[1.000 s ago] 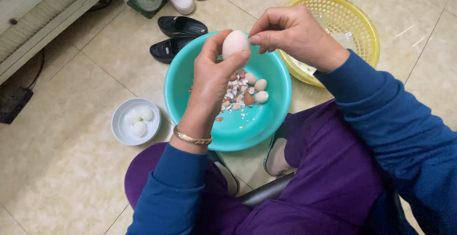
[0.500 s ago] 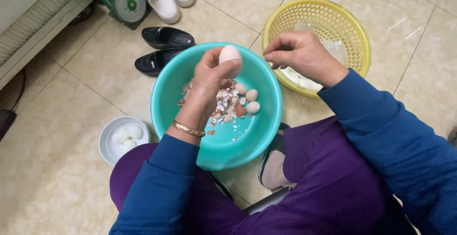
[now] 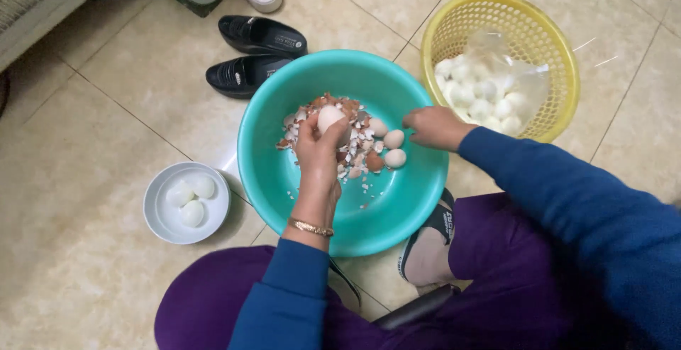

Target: Peeling the shells off boiled eggs by hand and placing the cleaned eggs into a bowl.

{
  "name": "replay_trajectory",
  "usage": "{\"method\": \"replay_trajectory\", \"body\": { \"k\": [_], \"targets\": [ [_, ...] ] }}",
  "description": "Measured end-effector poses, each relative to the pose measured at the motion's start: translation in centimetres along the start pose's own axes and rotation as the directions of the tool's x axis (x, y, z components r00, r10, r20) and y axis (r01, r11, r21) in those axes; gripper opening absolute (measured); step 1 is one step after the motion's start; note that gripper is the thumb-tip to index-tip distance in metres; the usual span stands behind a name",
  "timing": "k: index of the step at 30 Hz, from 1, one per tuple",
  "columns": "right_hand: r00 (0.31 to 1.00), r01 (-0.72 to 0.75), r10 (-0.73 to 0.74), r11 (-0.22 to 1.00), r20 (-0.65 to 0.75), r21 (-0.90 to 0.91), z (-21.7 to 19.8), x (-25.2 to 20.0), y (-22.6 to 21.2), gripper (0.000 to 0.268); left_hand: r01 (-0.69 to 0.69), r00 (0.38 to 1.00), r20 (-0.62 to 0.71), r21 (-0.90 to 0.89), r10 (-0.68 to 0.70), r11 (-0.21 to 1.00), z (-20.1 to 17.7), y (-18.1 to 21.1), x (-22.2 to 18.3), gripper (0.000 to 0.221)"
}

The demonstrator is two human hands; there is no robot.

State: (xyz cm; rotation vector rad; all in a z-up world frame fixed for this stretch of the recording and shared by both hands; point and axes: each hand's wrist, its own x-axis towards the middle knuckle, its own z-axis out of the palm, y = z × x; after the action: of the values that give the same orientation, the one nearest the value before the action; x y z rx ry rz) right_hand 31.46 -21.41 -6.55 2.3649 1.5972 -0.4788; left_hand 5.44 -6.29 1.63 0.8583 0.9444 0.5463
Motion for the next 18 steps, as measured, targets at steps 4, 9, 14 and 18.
{"method": "replay_trajectory", "body": {
  "k": [4,9,14,18],
  "targets": [
    [0.993,0.097,-0.110,0.968,-0.047,-0.231,6.7,4.9,0.6,0.017,0.074,0.992,-0.094,-0.070,-0.080,0.995,-1.5,0.1,0.4,0.070],
    [0.989,0.149,-0.143,0.956,0.042,-0.251,9.9,5.7,1.1,0.014,0.109,0.983,-0.129,-0.150,-0.129,0.983,-2.5,-0.3,2.2,0.071],
    [0.979,0.202,-0.186,0.933,0.082,-0.298,14.1,4.3,0.4,0.026,0.109,0.984,-0.121,-0.196,-0.134,0.975,-1.7,-0.3,4.5,0.065],
    [0.971,0.182,-0.228,0.897,-0.069,-0.403,18.9,4.6,0.8,0.017,0.150,0.979,-0.109,-0.194,-0.174,0.969,-1.6,-1.8,5.5,0.065]
  ]
}}
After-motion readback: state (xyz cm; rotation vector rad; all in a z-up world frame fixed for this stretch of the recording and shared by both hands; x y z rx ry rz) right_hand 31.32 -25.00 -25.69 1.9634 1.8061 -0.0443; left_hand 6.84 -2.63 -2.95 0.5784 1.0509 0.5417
